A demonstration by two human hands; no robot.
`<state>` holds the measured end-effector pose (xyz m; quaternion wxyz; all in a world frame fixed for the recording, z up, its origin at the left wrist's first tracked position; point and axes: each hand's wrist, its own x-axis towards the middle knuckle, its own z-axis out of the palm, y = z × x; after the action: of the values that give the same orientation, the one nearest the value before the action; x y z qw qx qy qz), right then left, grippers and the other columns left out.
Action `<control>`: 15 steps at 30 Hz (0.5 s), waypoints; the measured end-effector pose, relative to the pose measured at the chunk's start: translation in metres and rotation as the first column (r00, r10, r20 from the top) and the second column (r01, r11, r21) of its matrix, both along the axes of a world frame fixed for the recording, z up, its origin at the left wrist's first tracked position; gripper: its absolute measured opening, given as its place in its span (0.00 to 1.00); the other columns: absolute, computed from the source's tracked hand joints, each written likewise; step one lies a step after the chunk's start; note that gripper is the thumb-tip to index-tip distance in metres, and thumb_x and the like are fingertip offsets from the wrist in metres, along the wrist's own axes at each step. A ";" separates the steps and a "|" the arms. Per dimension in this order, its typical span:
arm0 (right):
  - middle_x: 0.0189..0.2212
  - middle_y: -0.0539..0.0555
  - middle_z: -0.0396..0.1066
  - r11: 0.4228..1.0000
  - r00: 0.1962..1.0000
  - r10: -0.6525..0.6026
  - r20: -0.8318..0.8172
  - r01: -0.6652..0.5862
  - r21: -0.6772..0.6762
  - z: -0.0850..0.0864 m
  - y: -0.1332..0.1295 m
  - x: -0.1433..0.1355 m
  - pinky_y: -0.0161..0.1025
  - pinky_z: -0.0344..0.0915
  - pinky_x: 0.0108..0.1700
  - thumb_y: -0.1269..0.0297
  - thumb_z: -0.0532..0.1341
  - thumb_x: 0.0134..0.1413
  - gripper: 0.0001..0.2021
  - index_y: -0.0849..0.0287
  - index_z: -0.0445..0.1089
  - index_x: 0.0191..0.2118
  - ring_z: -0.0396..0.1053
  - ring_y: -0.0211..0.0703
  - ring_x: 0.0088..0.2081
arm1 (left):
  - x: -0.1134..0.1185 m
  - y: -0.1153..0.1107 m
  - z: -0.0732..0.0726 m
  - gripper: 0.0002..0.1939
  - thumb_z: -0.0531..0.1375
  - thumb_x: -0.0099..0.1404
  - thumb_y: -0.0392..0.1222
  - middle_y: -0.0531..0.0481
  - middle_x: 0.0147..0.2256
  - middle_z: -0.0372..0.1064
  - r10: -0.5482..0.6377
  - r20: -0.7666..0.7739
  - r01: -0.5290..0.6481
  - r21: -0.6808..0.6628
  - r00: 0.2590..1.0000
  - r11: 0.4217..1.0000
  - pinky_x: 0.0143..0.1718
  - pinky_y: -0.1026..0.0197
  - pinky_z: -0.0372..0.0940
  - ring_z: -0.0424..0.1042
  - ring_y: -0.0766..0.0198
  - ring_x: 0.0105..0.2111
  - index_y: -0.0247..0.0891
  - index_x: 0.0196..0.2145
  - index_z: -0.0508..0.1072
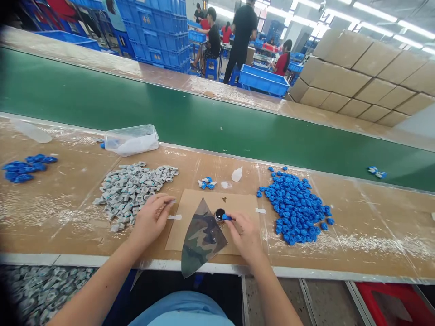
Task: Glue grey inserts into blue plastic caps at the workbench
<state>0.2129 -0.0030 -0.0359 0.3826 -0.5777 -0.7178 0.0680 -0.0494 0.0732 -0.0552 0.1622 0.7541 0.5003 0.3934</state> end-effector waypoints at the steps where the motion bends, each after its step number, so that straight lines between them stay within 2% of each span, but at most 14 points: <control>1: 0.34 0.54 0.77 1.000 1.000 0.008 0.016 -0.008 -0.001 0.000 0.001 0.000 0.39 0.71 0.37 0.66 0.58 0.58 0.07 0.55 0.73 0.40 0.74 0.43 0.36 | 0.005 -0.007 0.000 0.10 0.51 0.64 0.37 0.45 0.38 0.71 -0.015 0.057 0.018 -0.046 0.998 0.999 0.44 0.57 0.66 0.70 0.58 0.41 0.39 0.38 0.72; 4: 0.34 0.54 0.77 1.000 0.999 0.018 0.048 -0.018 -0.009 0.000 0.003 0.001 0.39 0.71 0.37 0.66 0.58 0.59 0.07 0.55 0.74 0.40 0.74 0.43 0.36 | 0.020 -0.024 -0.003 0.09 0.53 0.63 0.38 0.46 0.37 0.72 -0.037 0.231 0.084 -0.198 0.972 0.977 0.43 0.57 0.67 0.71 0.59 0.40 0.39 0.36 0.73; 7: 0.34 0.53 0.77 1.000 0.998 0.022 0.055 -0.021 -0.020 -0.001 0.004 0.001 0.39 0.70 0.37 0.66 0.58 0.58 0.07 0.54 0.74 0.40 0.74 0.43 0.36 | 0.033 -0.035 -0.008 0.09 0.56 0.61 0.40 0.46 0.35 0.73 -0.019 0.398 0.166 -0.337 0.917 0.927 0.39 0.59 0.69 0.72 0.60 0.36 0.39 0.36 0.75; 9: 0.34 0.53 0.77 0.999 0.998 0.028 0.051 -0.026 -0.033 0.000 0.004 0.002 0.40 0.70 0.37 0.66 0.58 0.58 0.08 0.54 0.74 0.40 0.74 0.43 0.36 | 0.039 -0.039 -0.009 0.08 0.58 0.59 0.41 0.46 0.35 0.73 -0.005 0.486 0.220 -0.387 0.874 0.895 0.37 0.60 0.69 0.72 0.61 0.36 0.39 0.35 0.76; 12: 0.35 0.53 0.77 0.998 0.999 0.031 0.038 -0.029 -0.060 0.000 0.003 0.003 0.40 0.70 0.38 0.66 0.59 0.58 0.07 0.54 0.74 0.40 0.74 0.43 0.37 | 0.044 -0.043 -0.008 0.07 0.60 0.58 0.41 0.46 0.36 0.75 -0.008 0.559 0.294 -0.423 0.829 0.857 0.42 0.58 0.68 0.73 0.60 0.39 0.40 0.33 0.78; 15: 0.34 0.53 0.77 0.997 1.000 0.014 -0.008 -0.015 -0.075 0.002 0.000 0.003 0.41 0.71 0.38 0.65 0.60 0.57 0.07 0.53 0.74 0.39 0.74 0.43 0.36 | 0.048 -0.047 -0.007 0.08 0.61 0.57 0.42 0.47 0.36 0.76 0.056 0.648 0.365 -0.496 0.759 0.788 0.43 0.58 0.69 0.73 0.60 0.38 0.40 0.35 0.77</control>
<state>0.2157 -0.0030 -0.0338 0.3629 -0.5862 -0.7174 0.1000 -0.0009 0.0266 -0.0624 0.5822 0.5273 0.4453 0.4297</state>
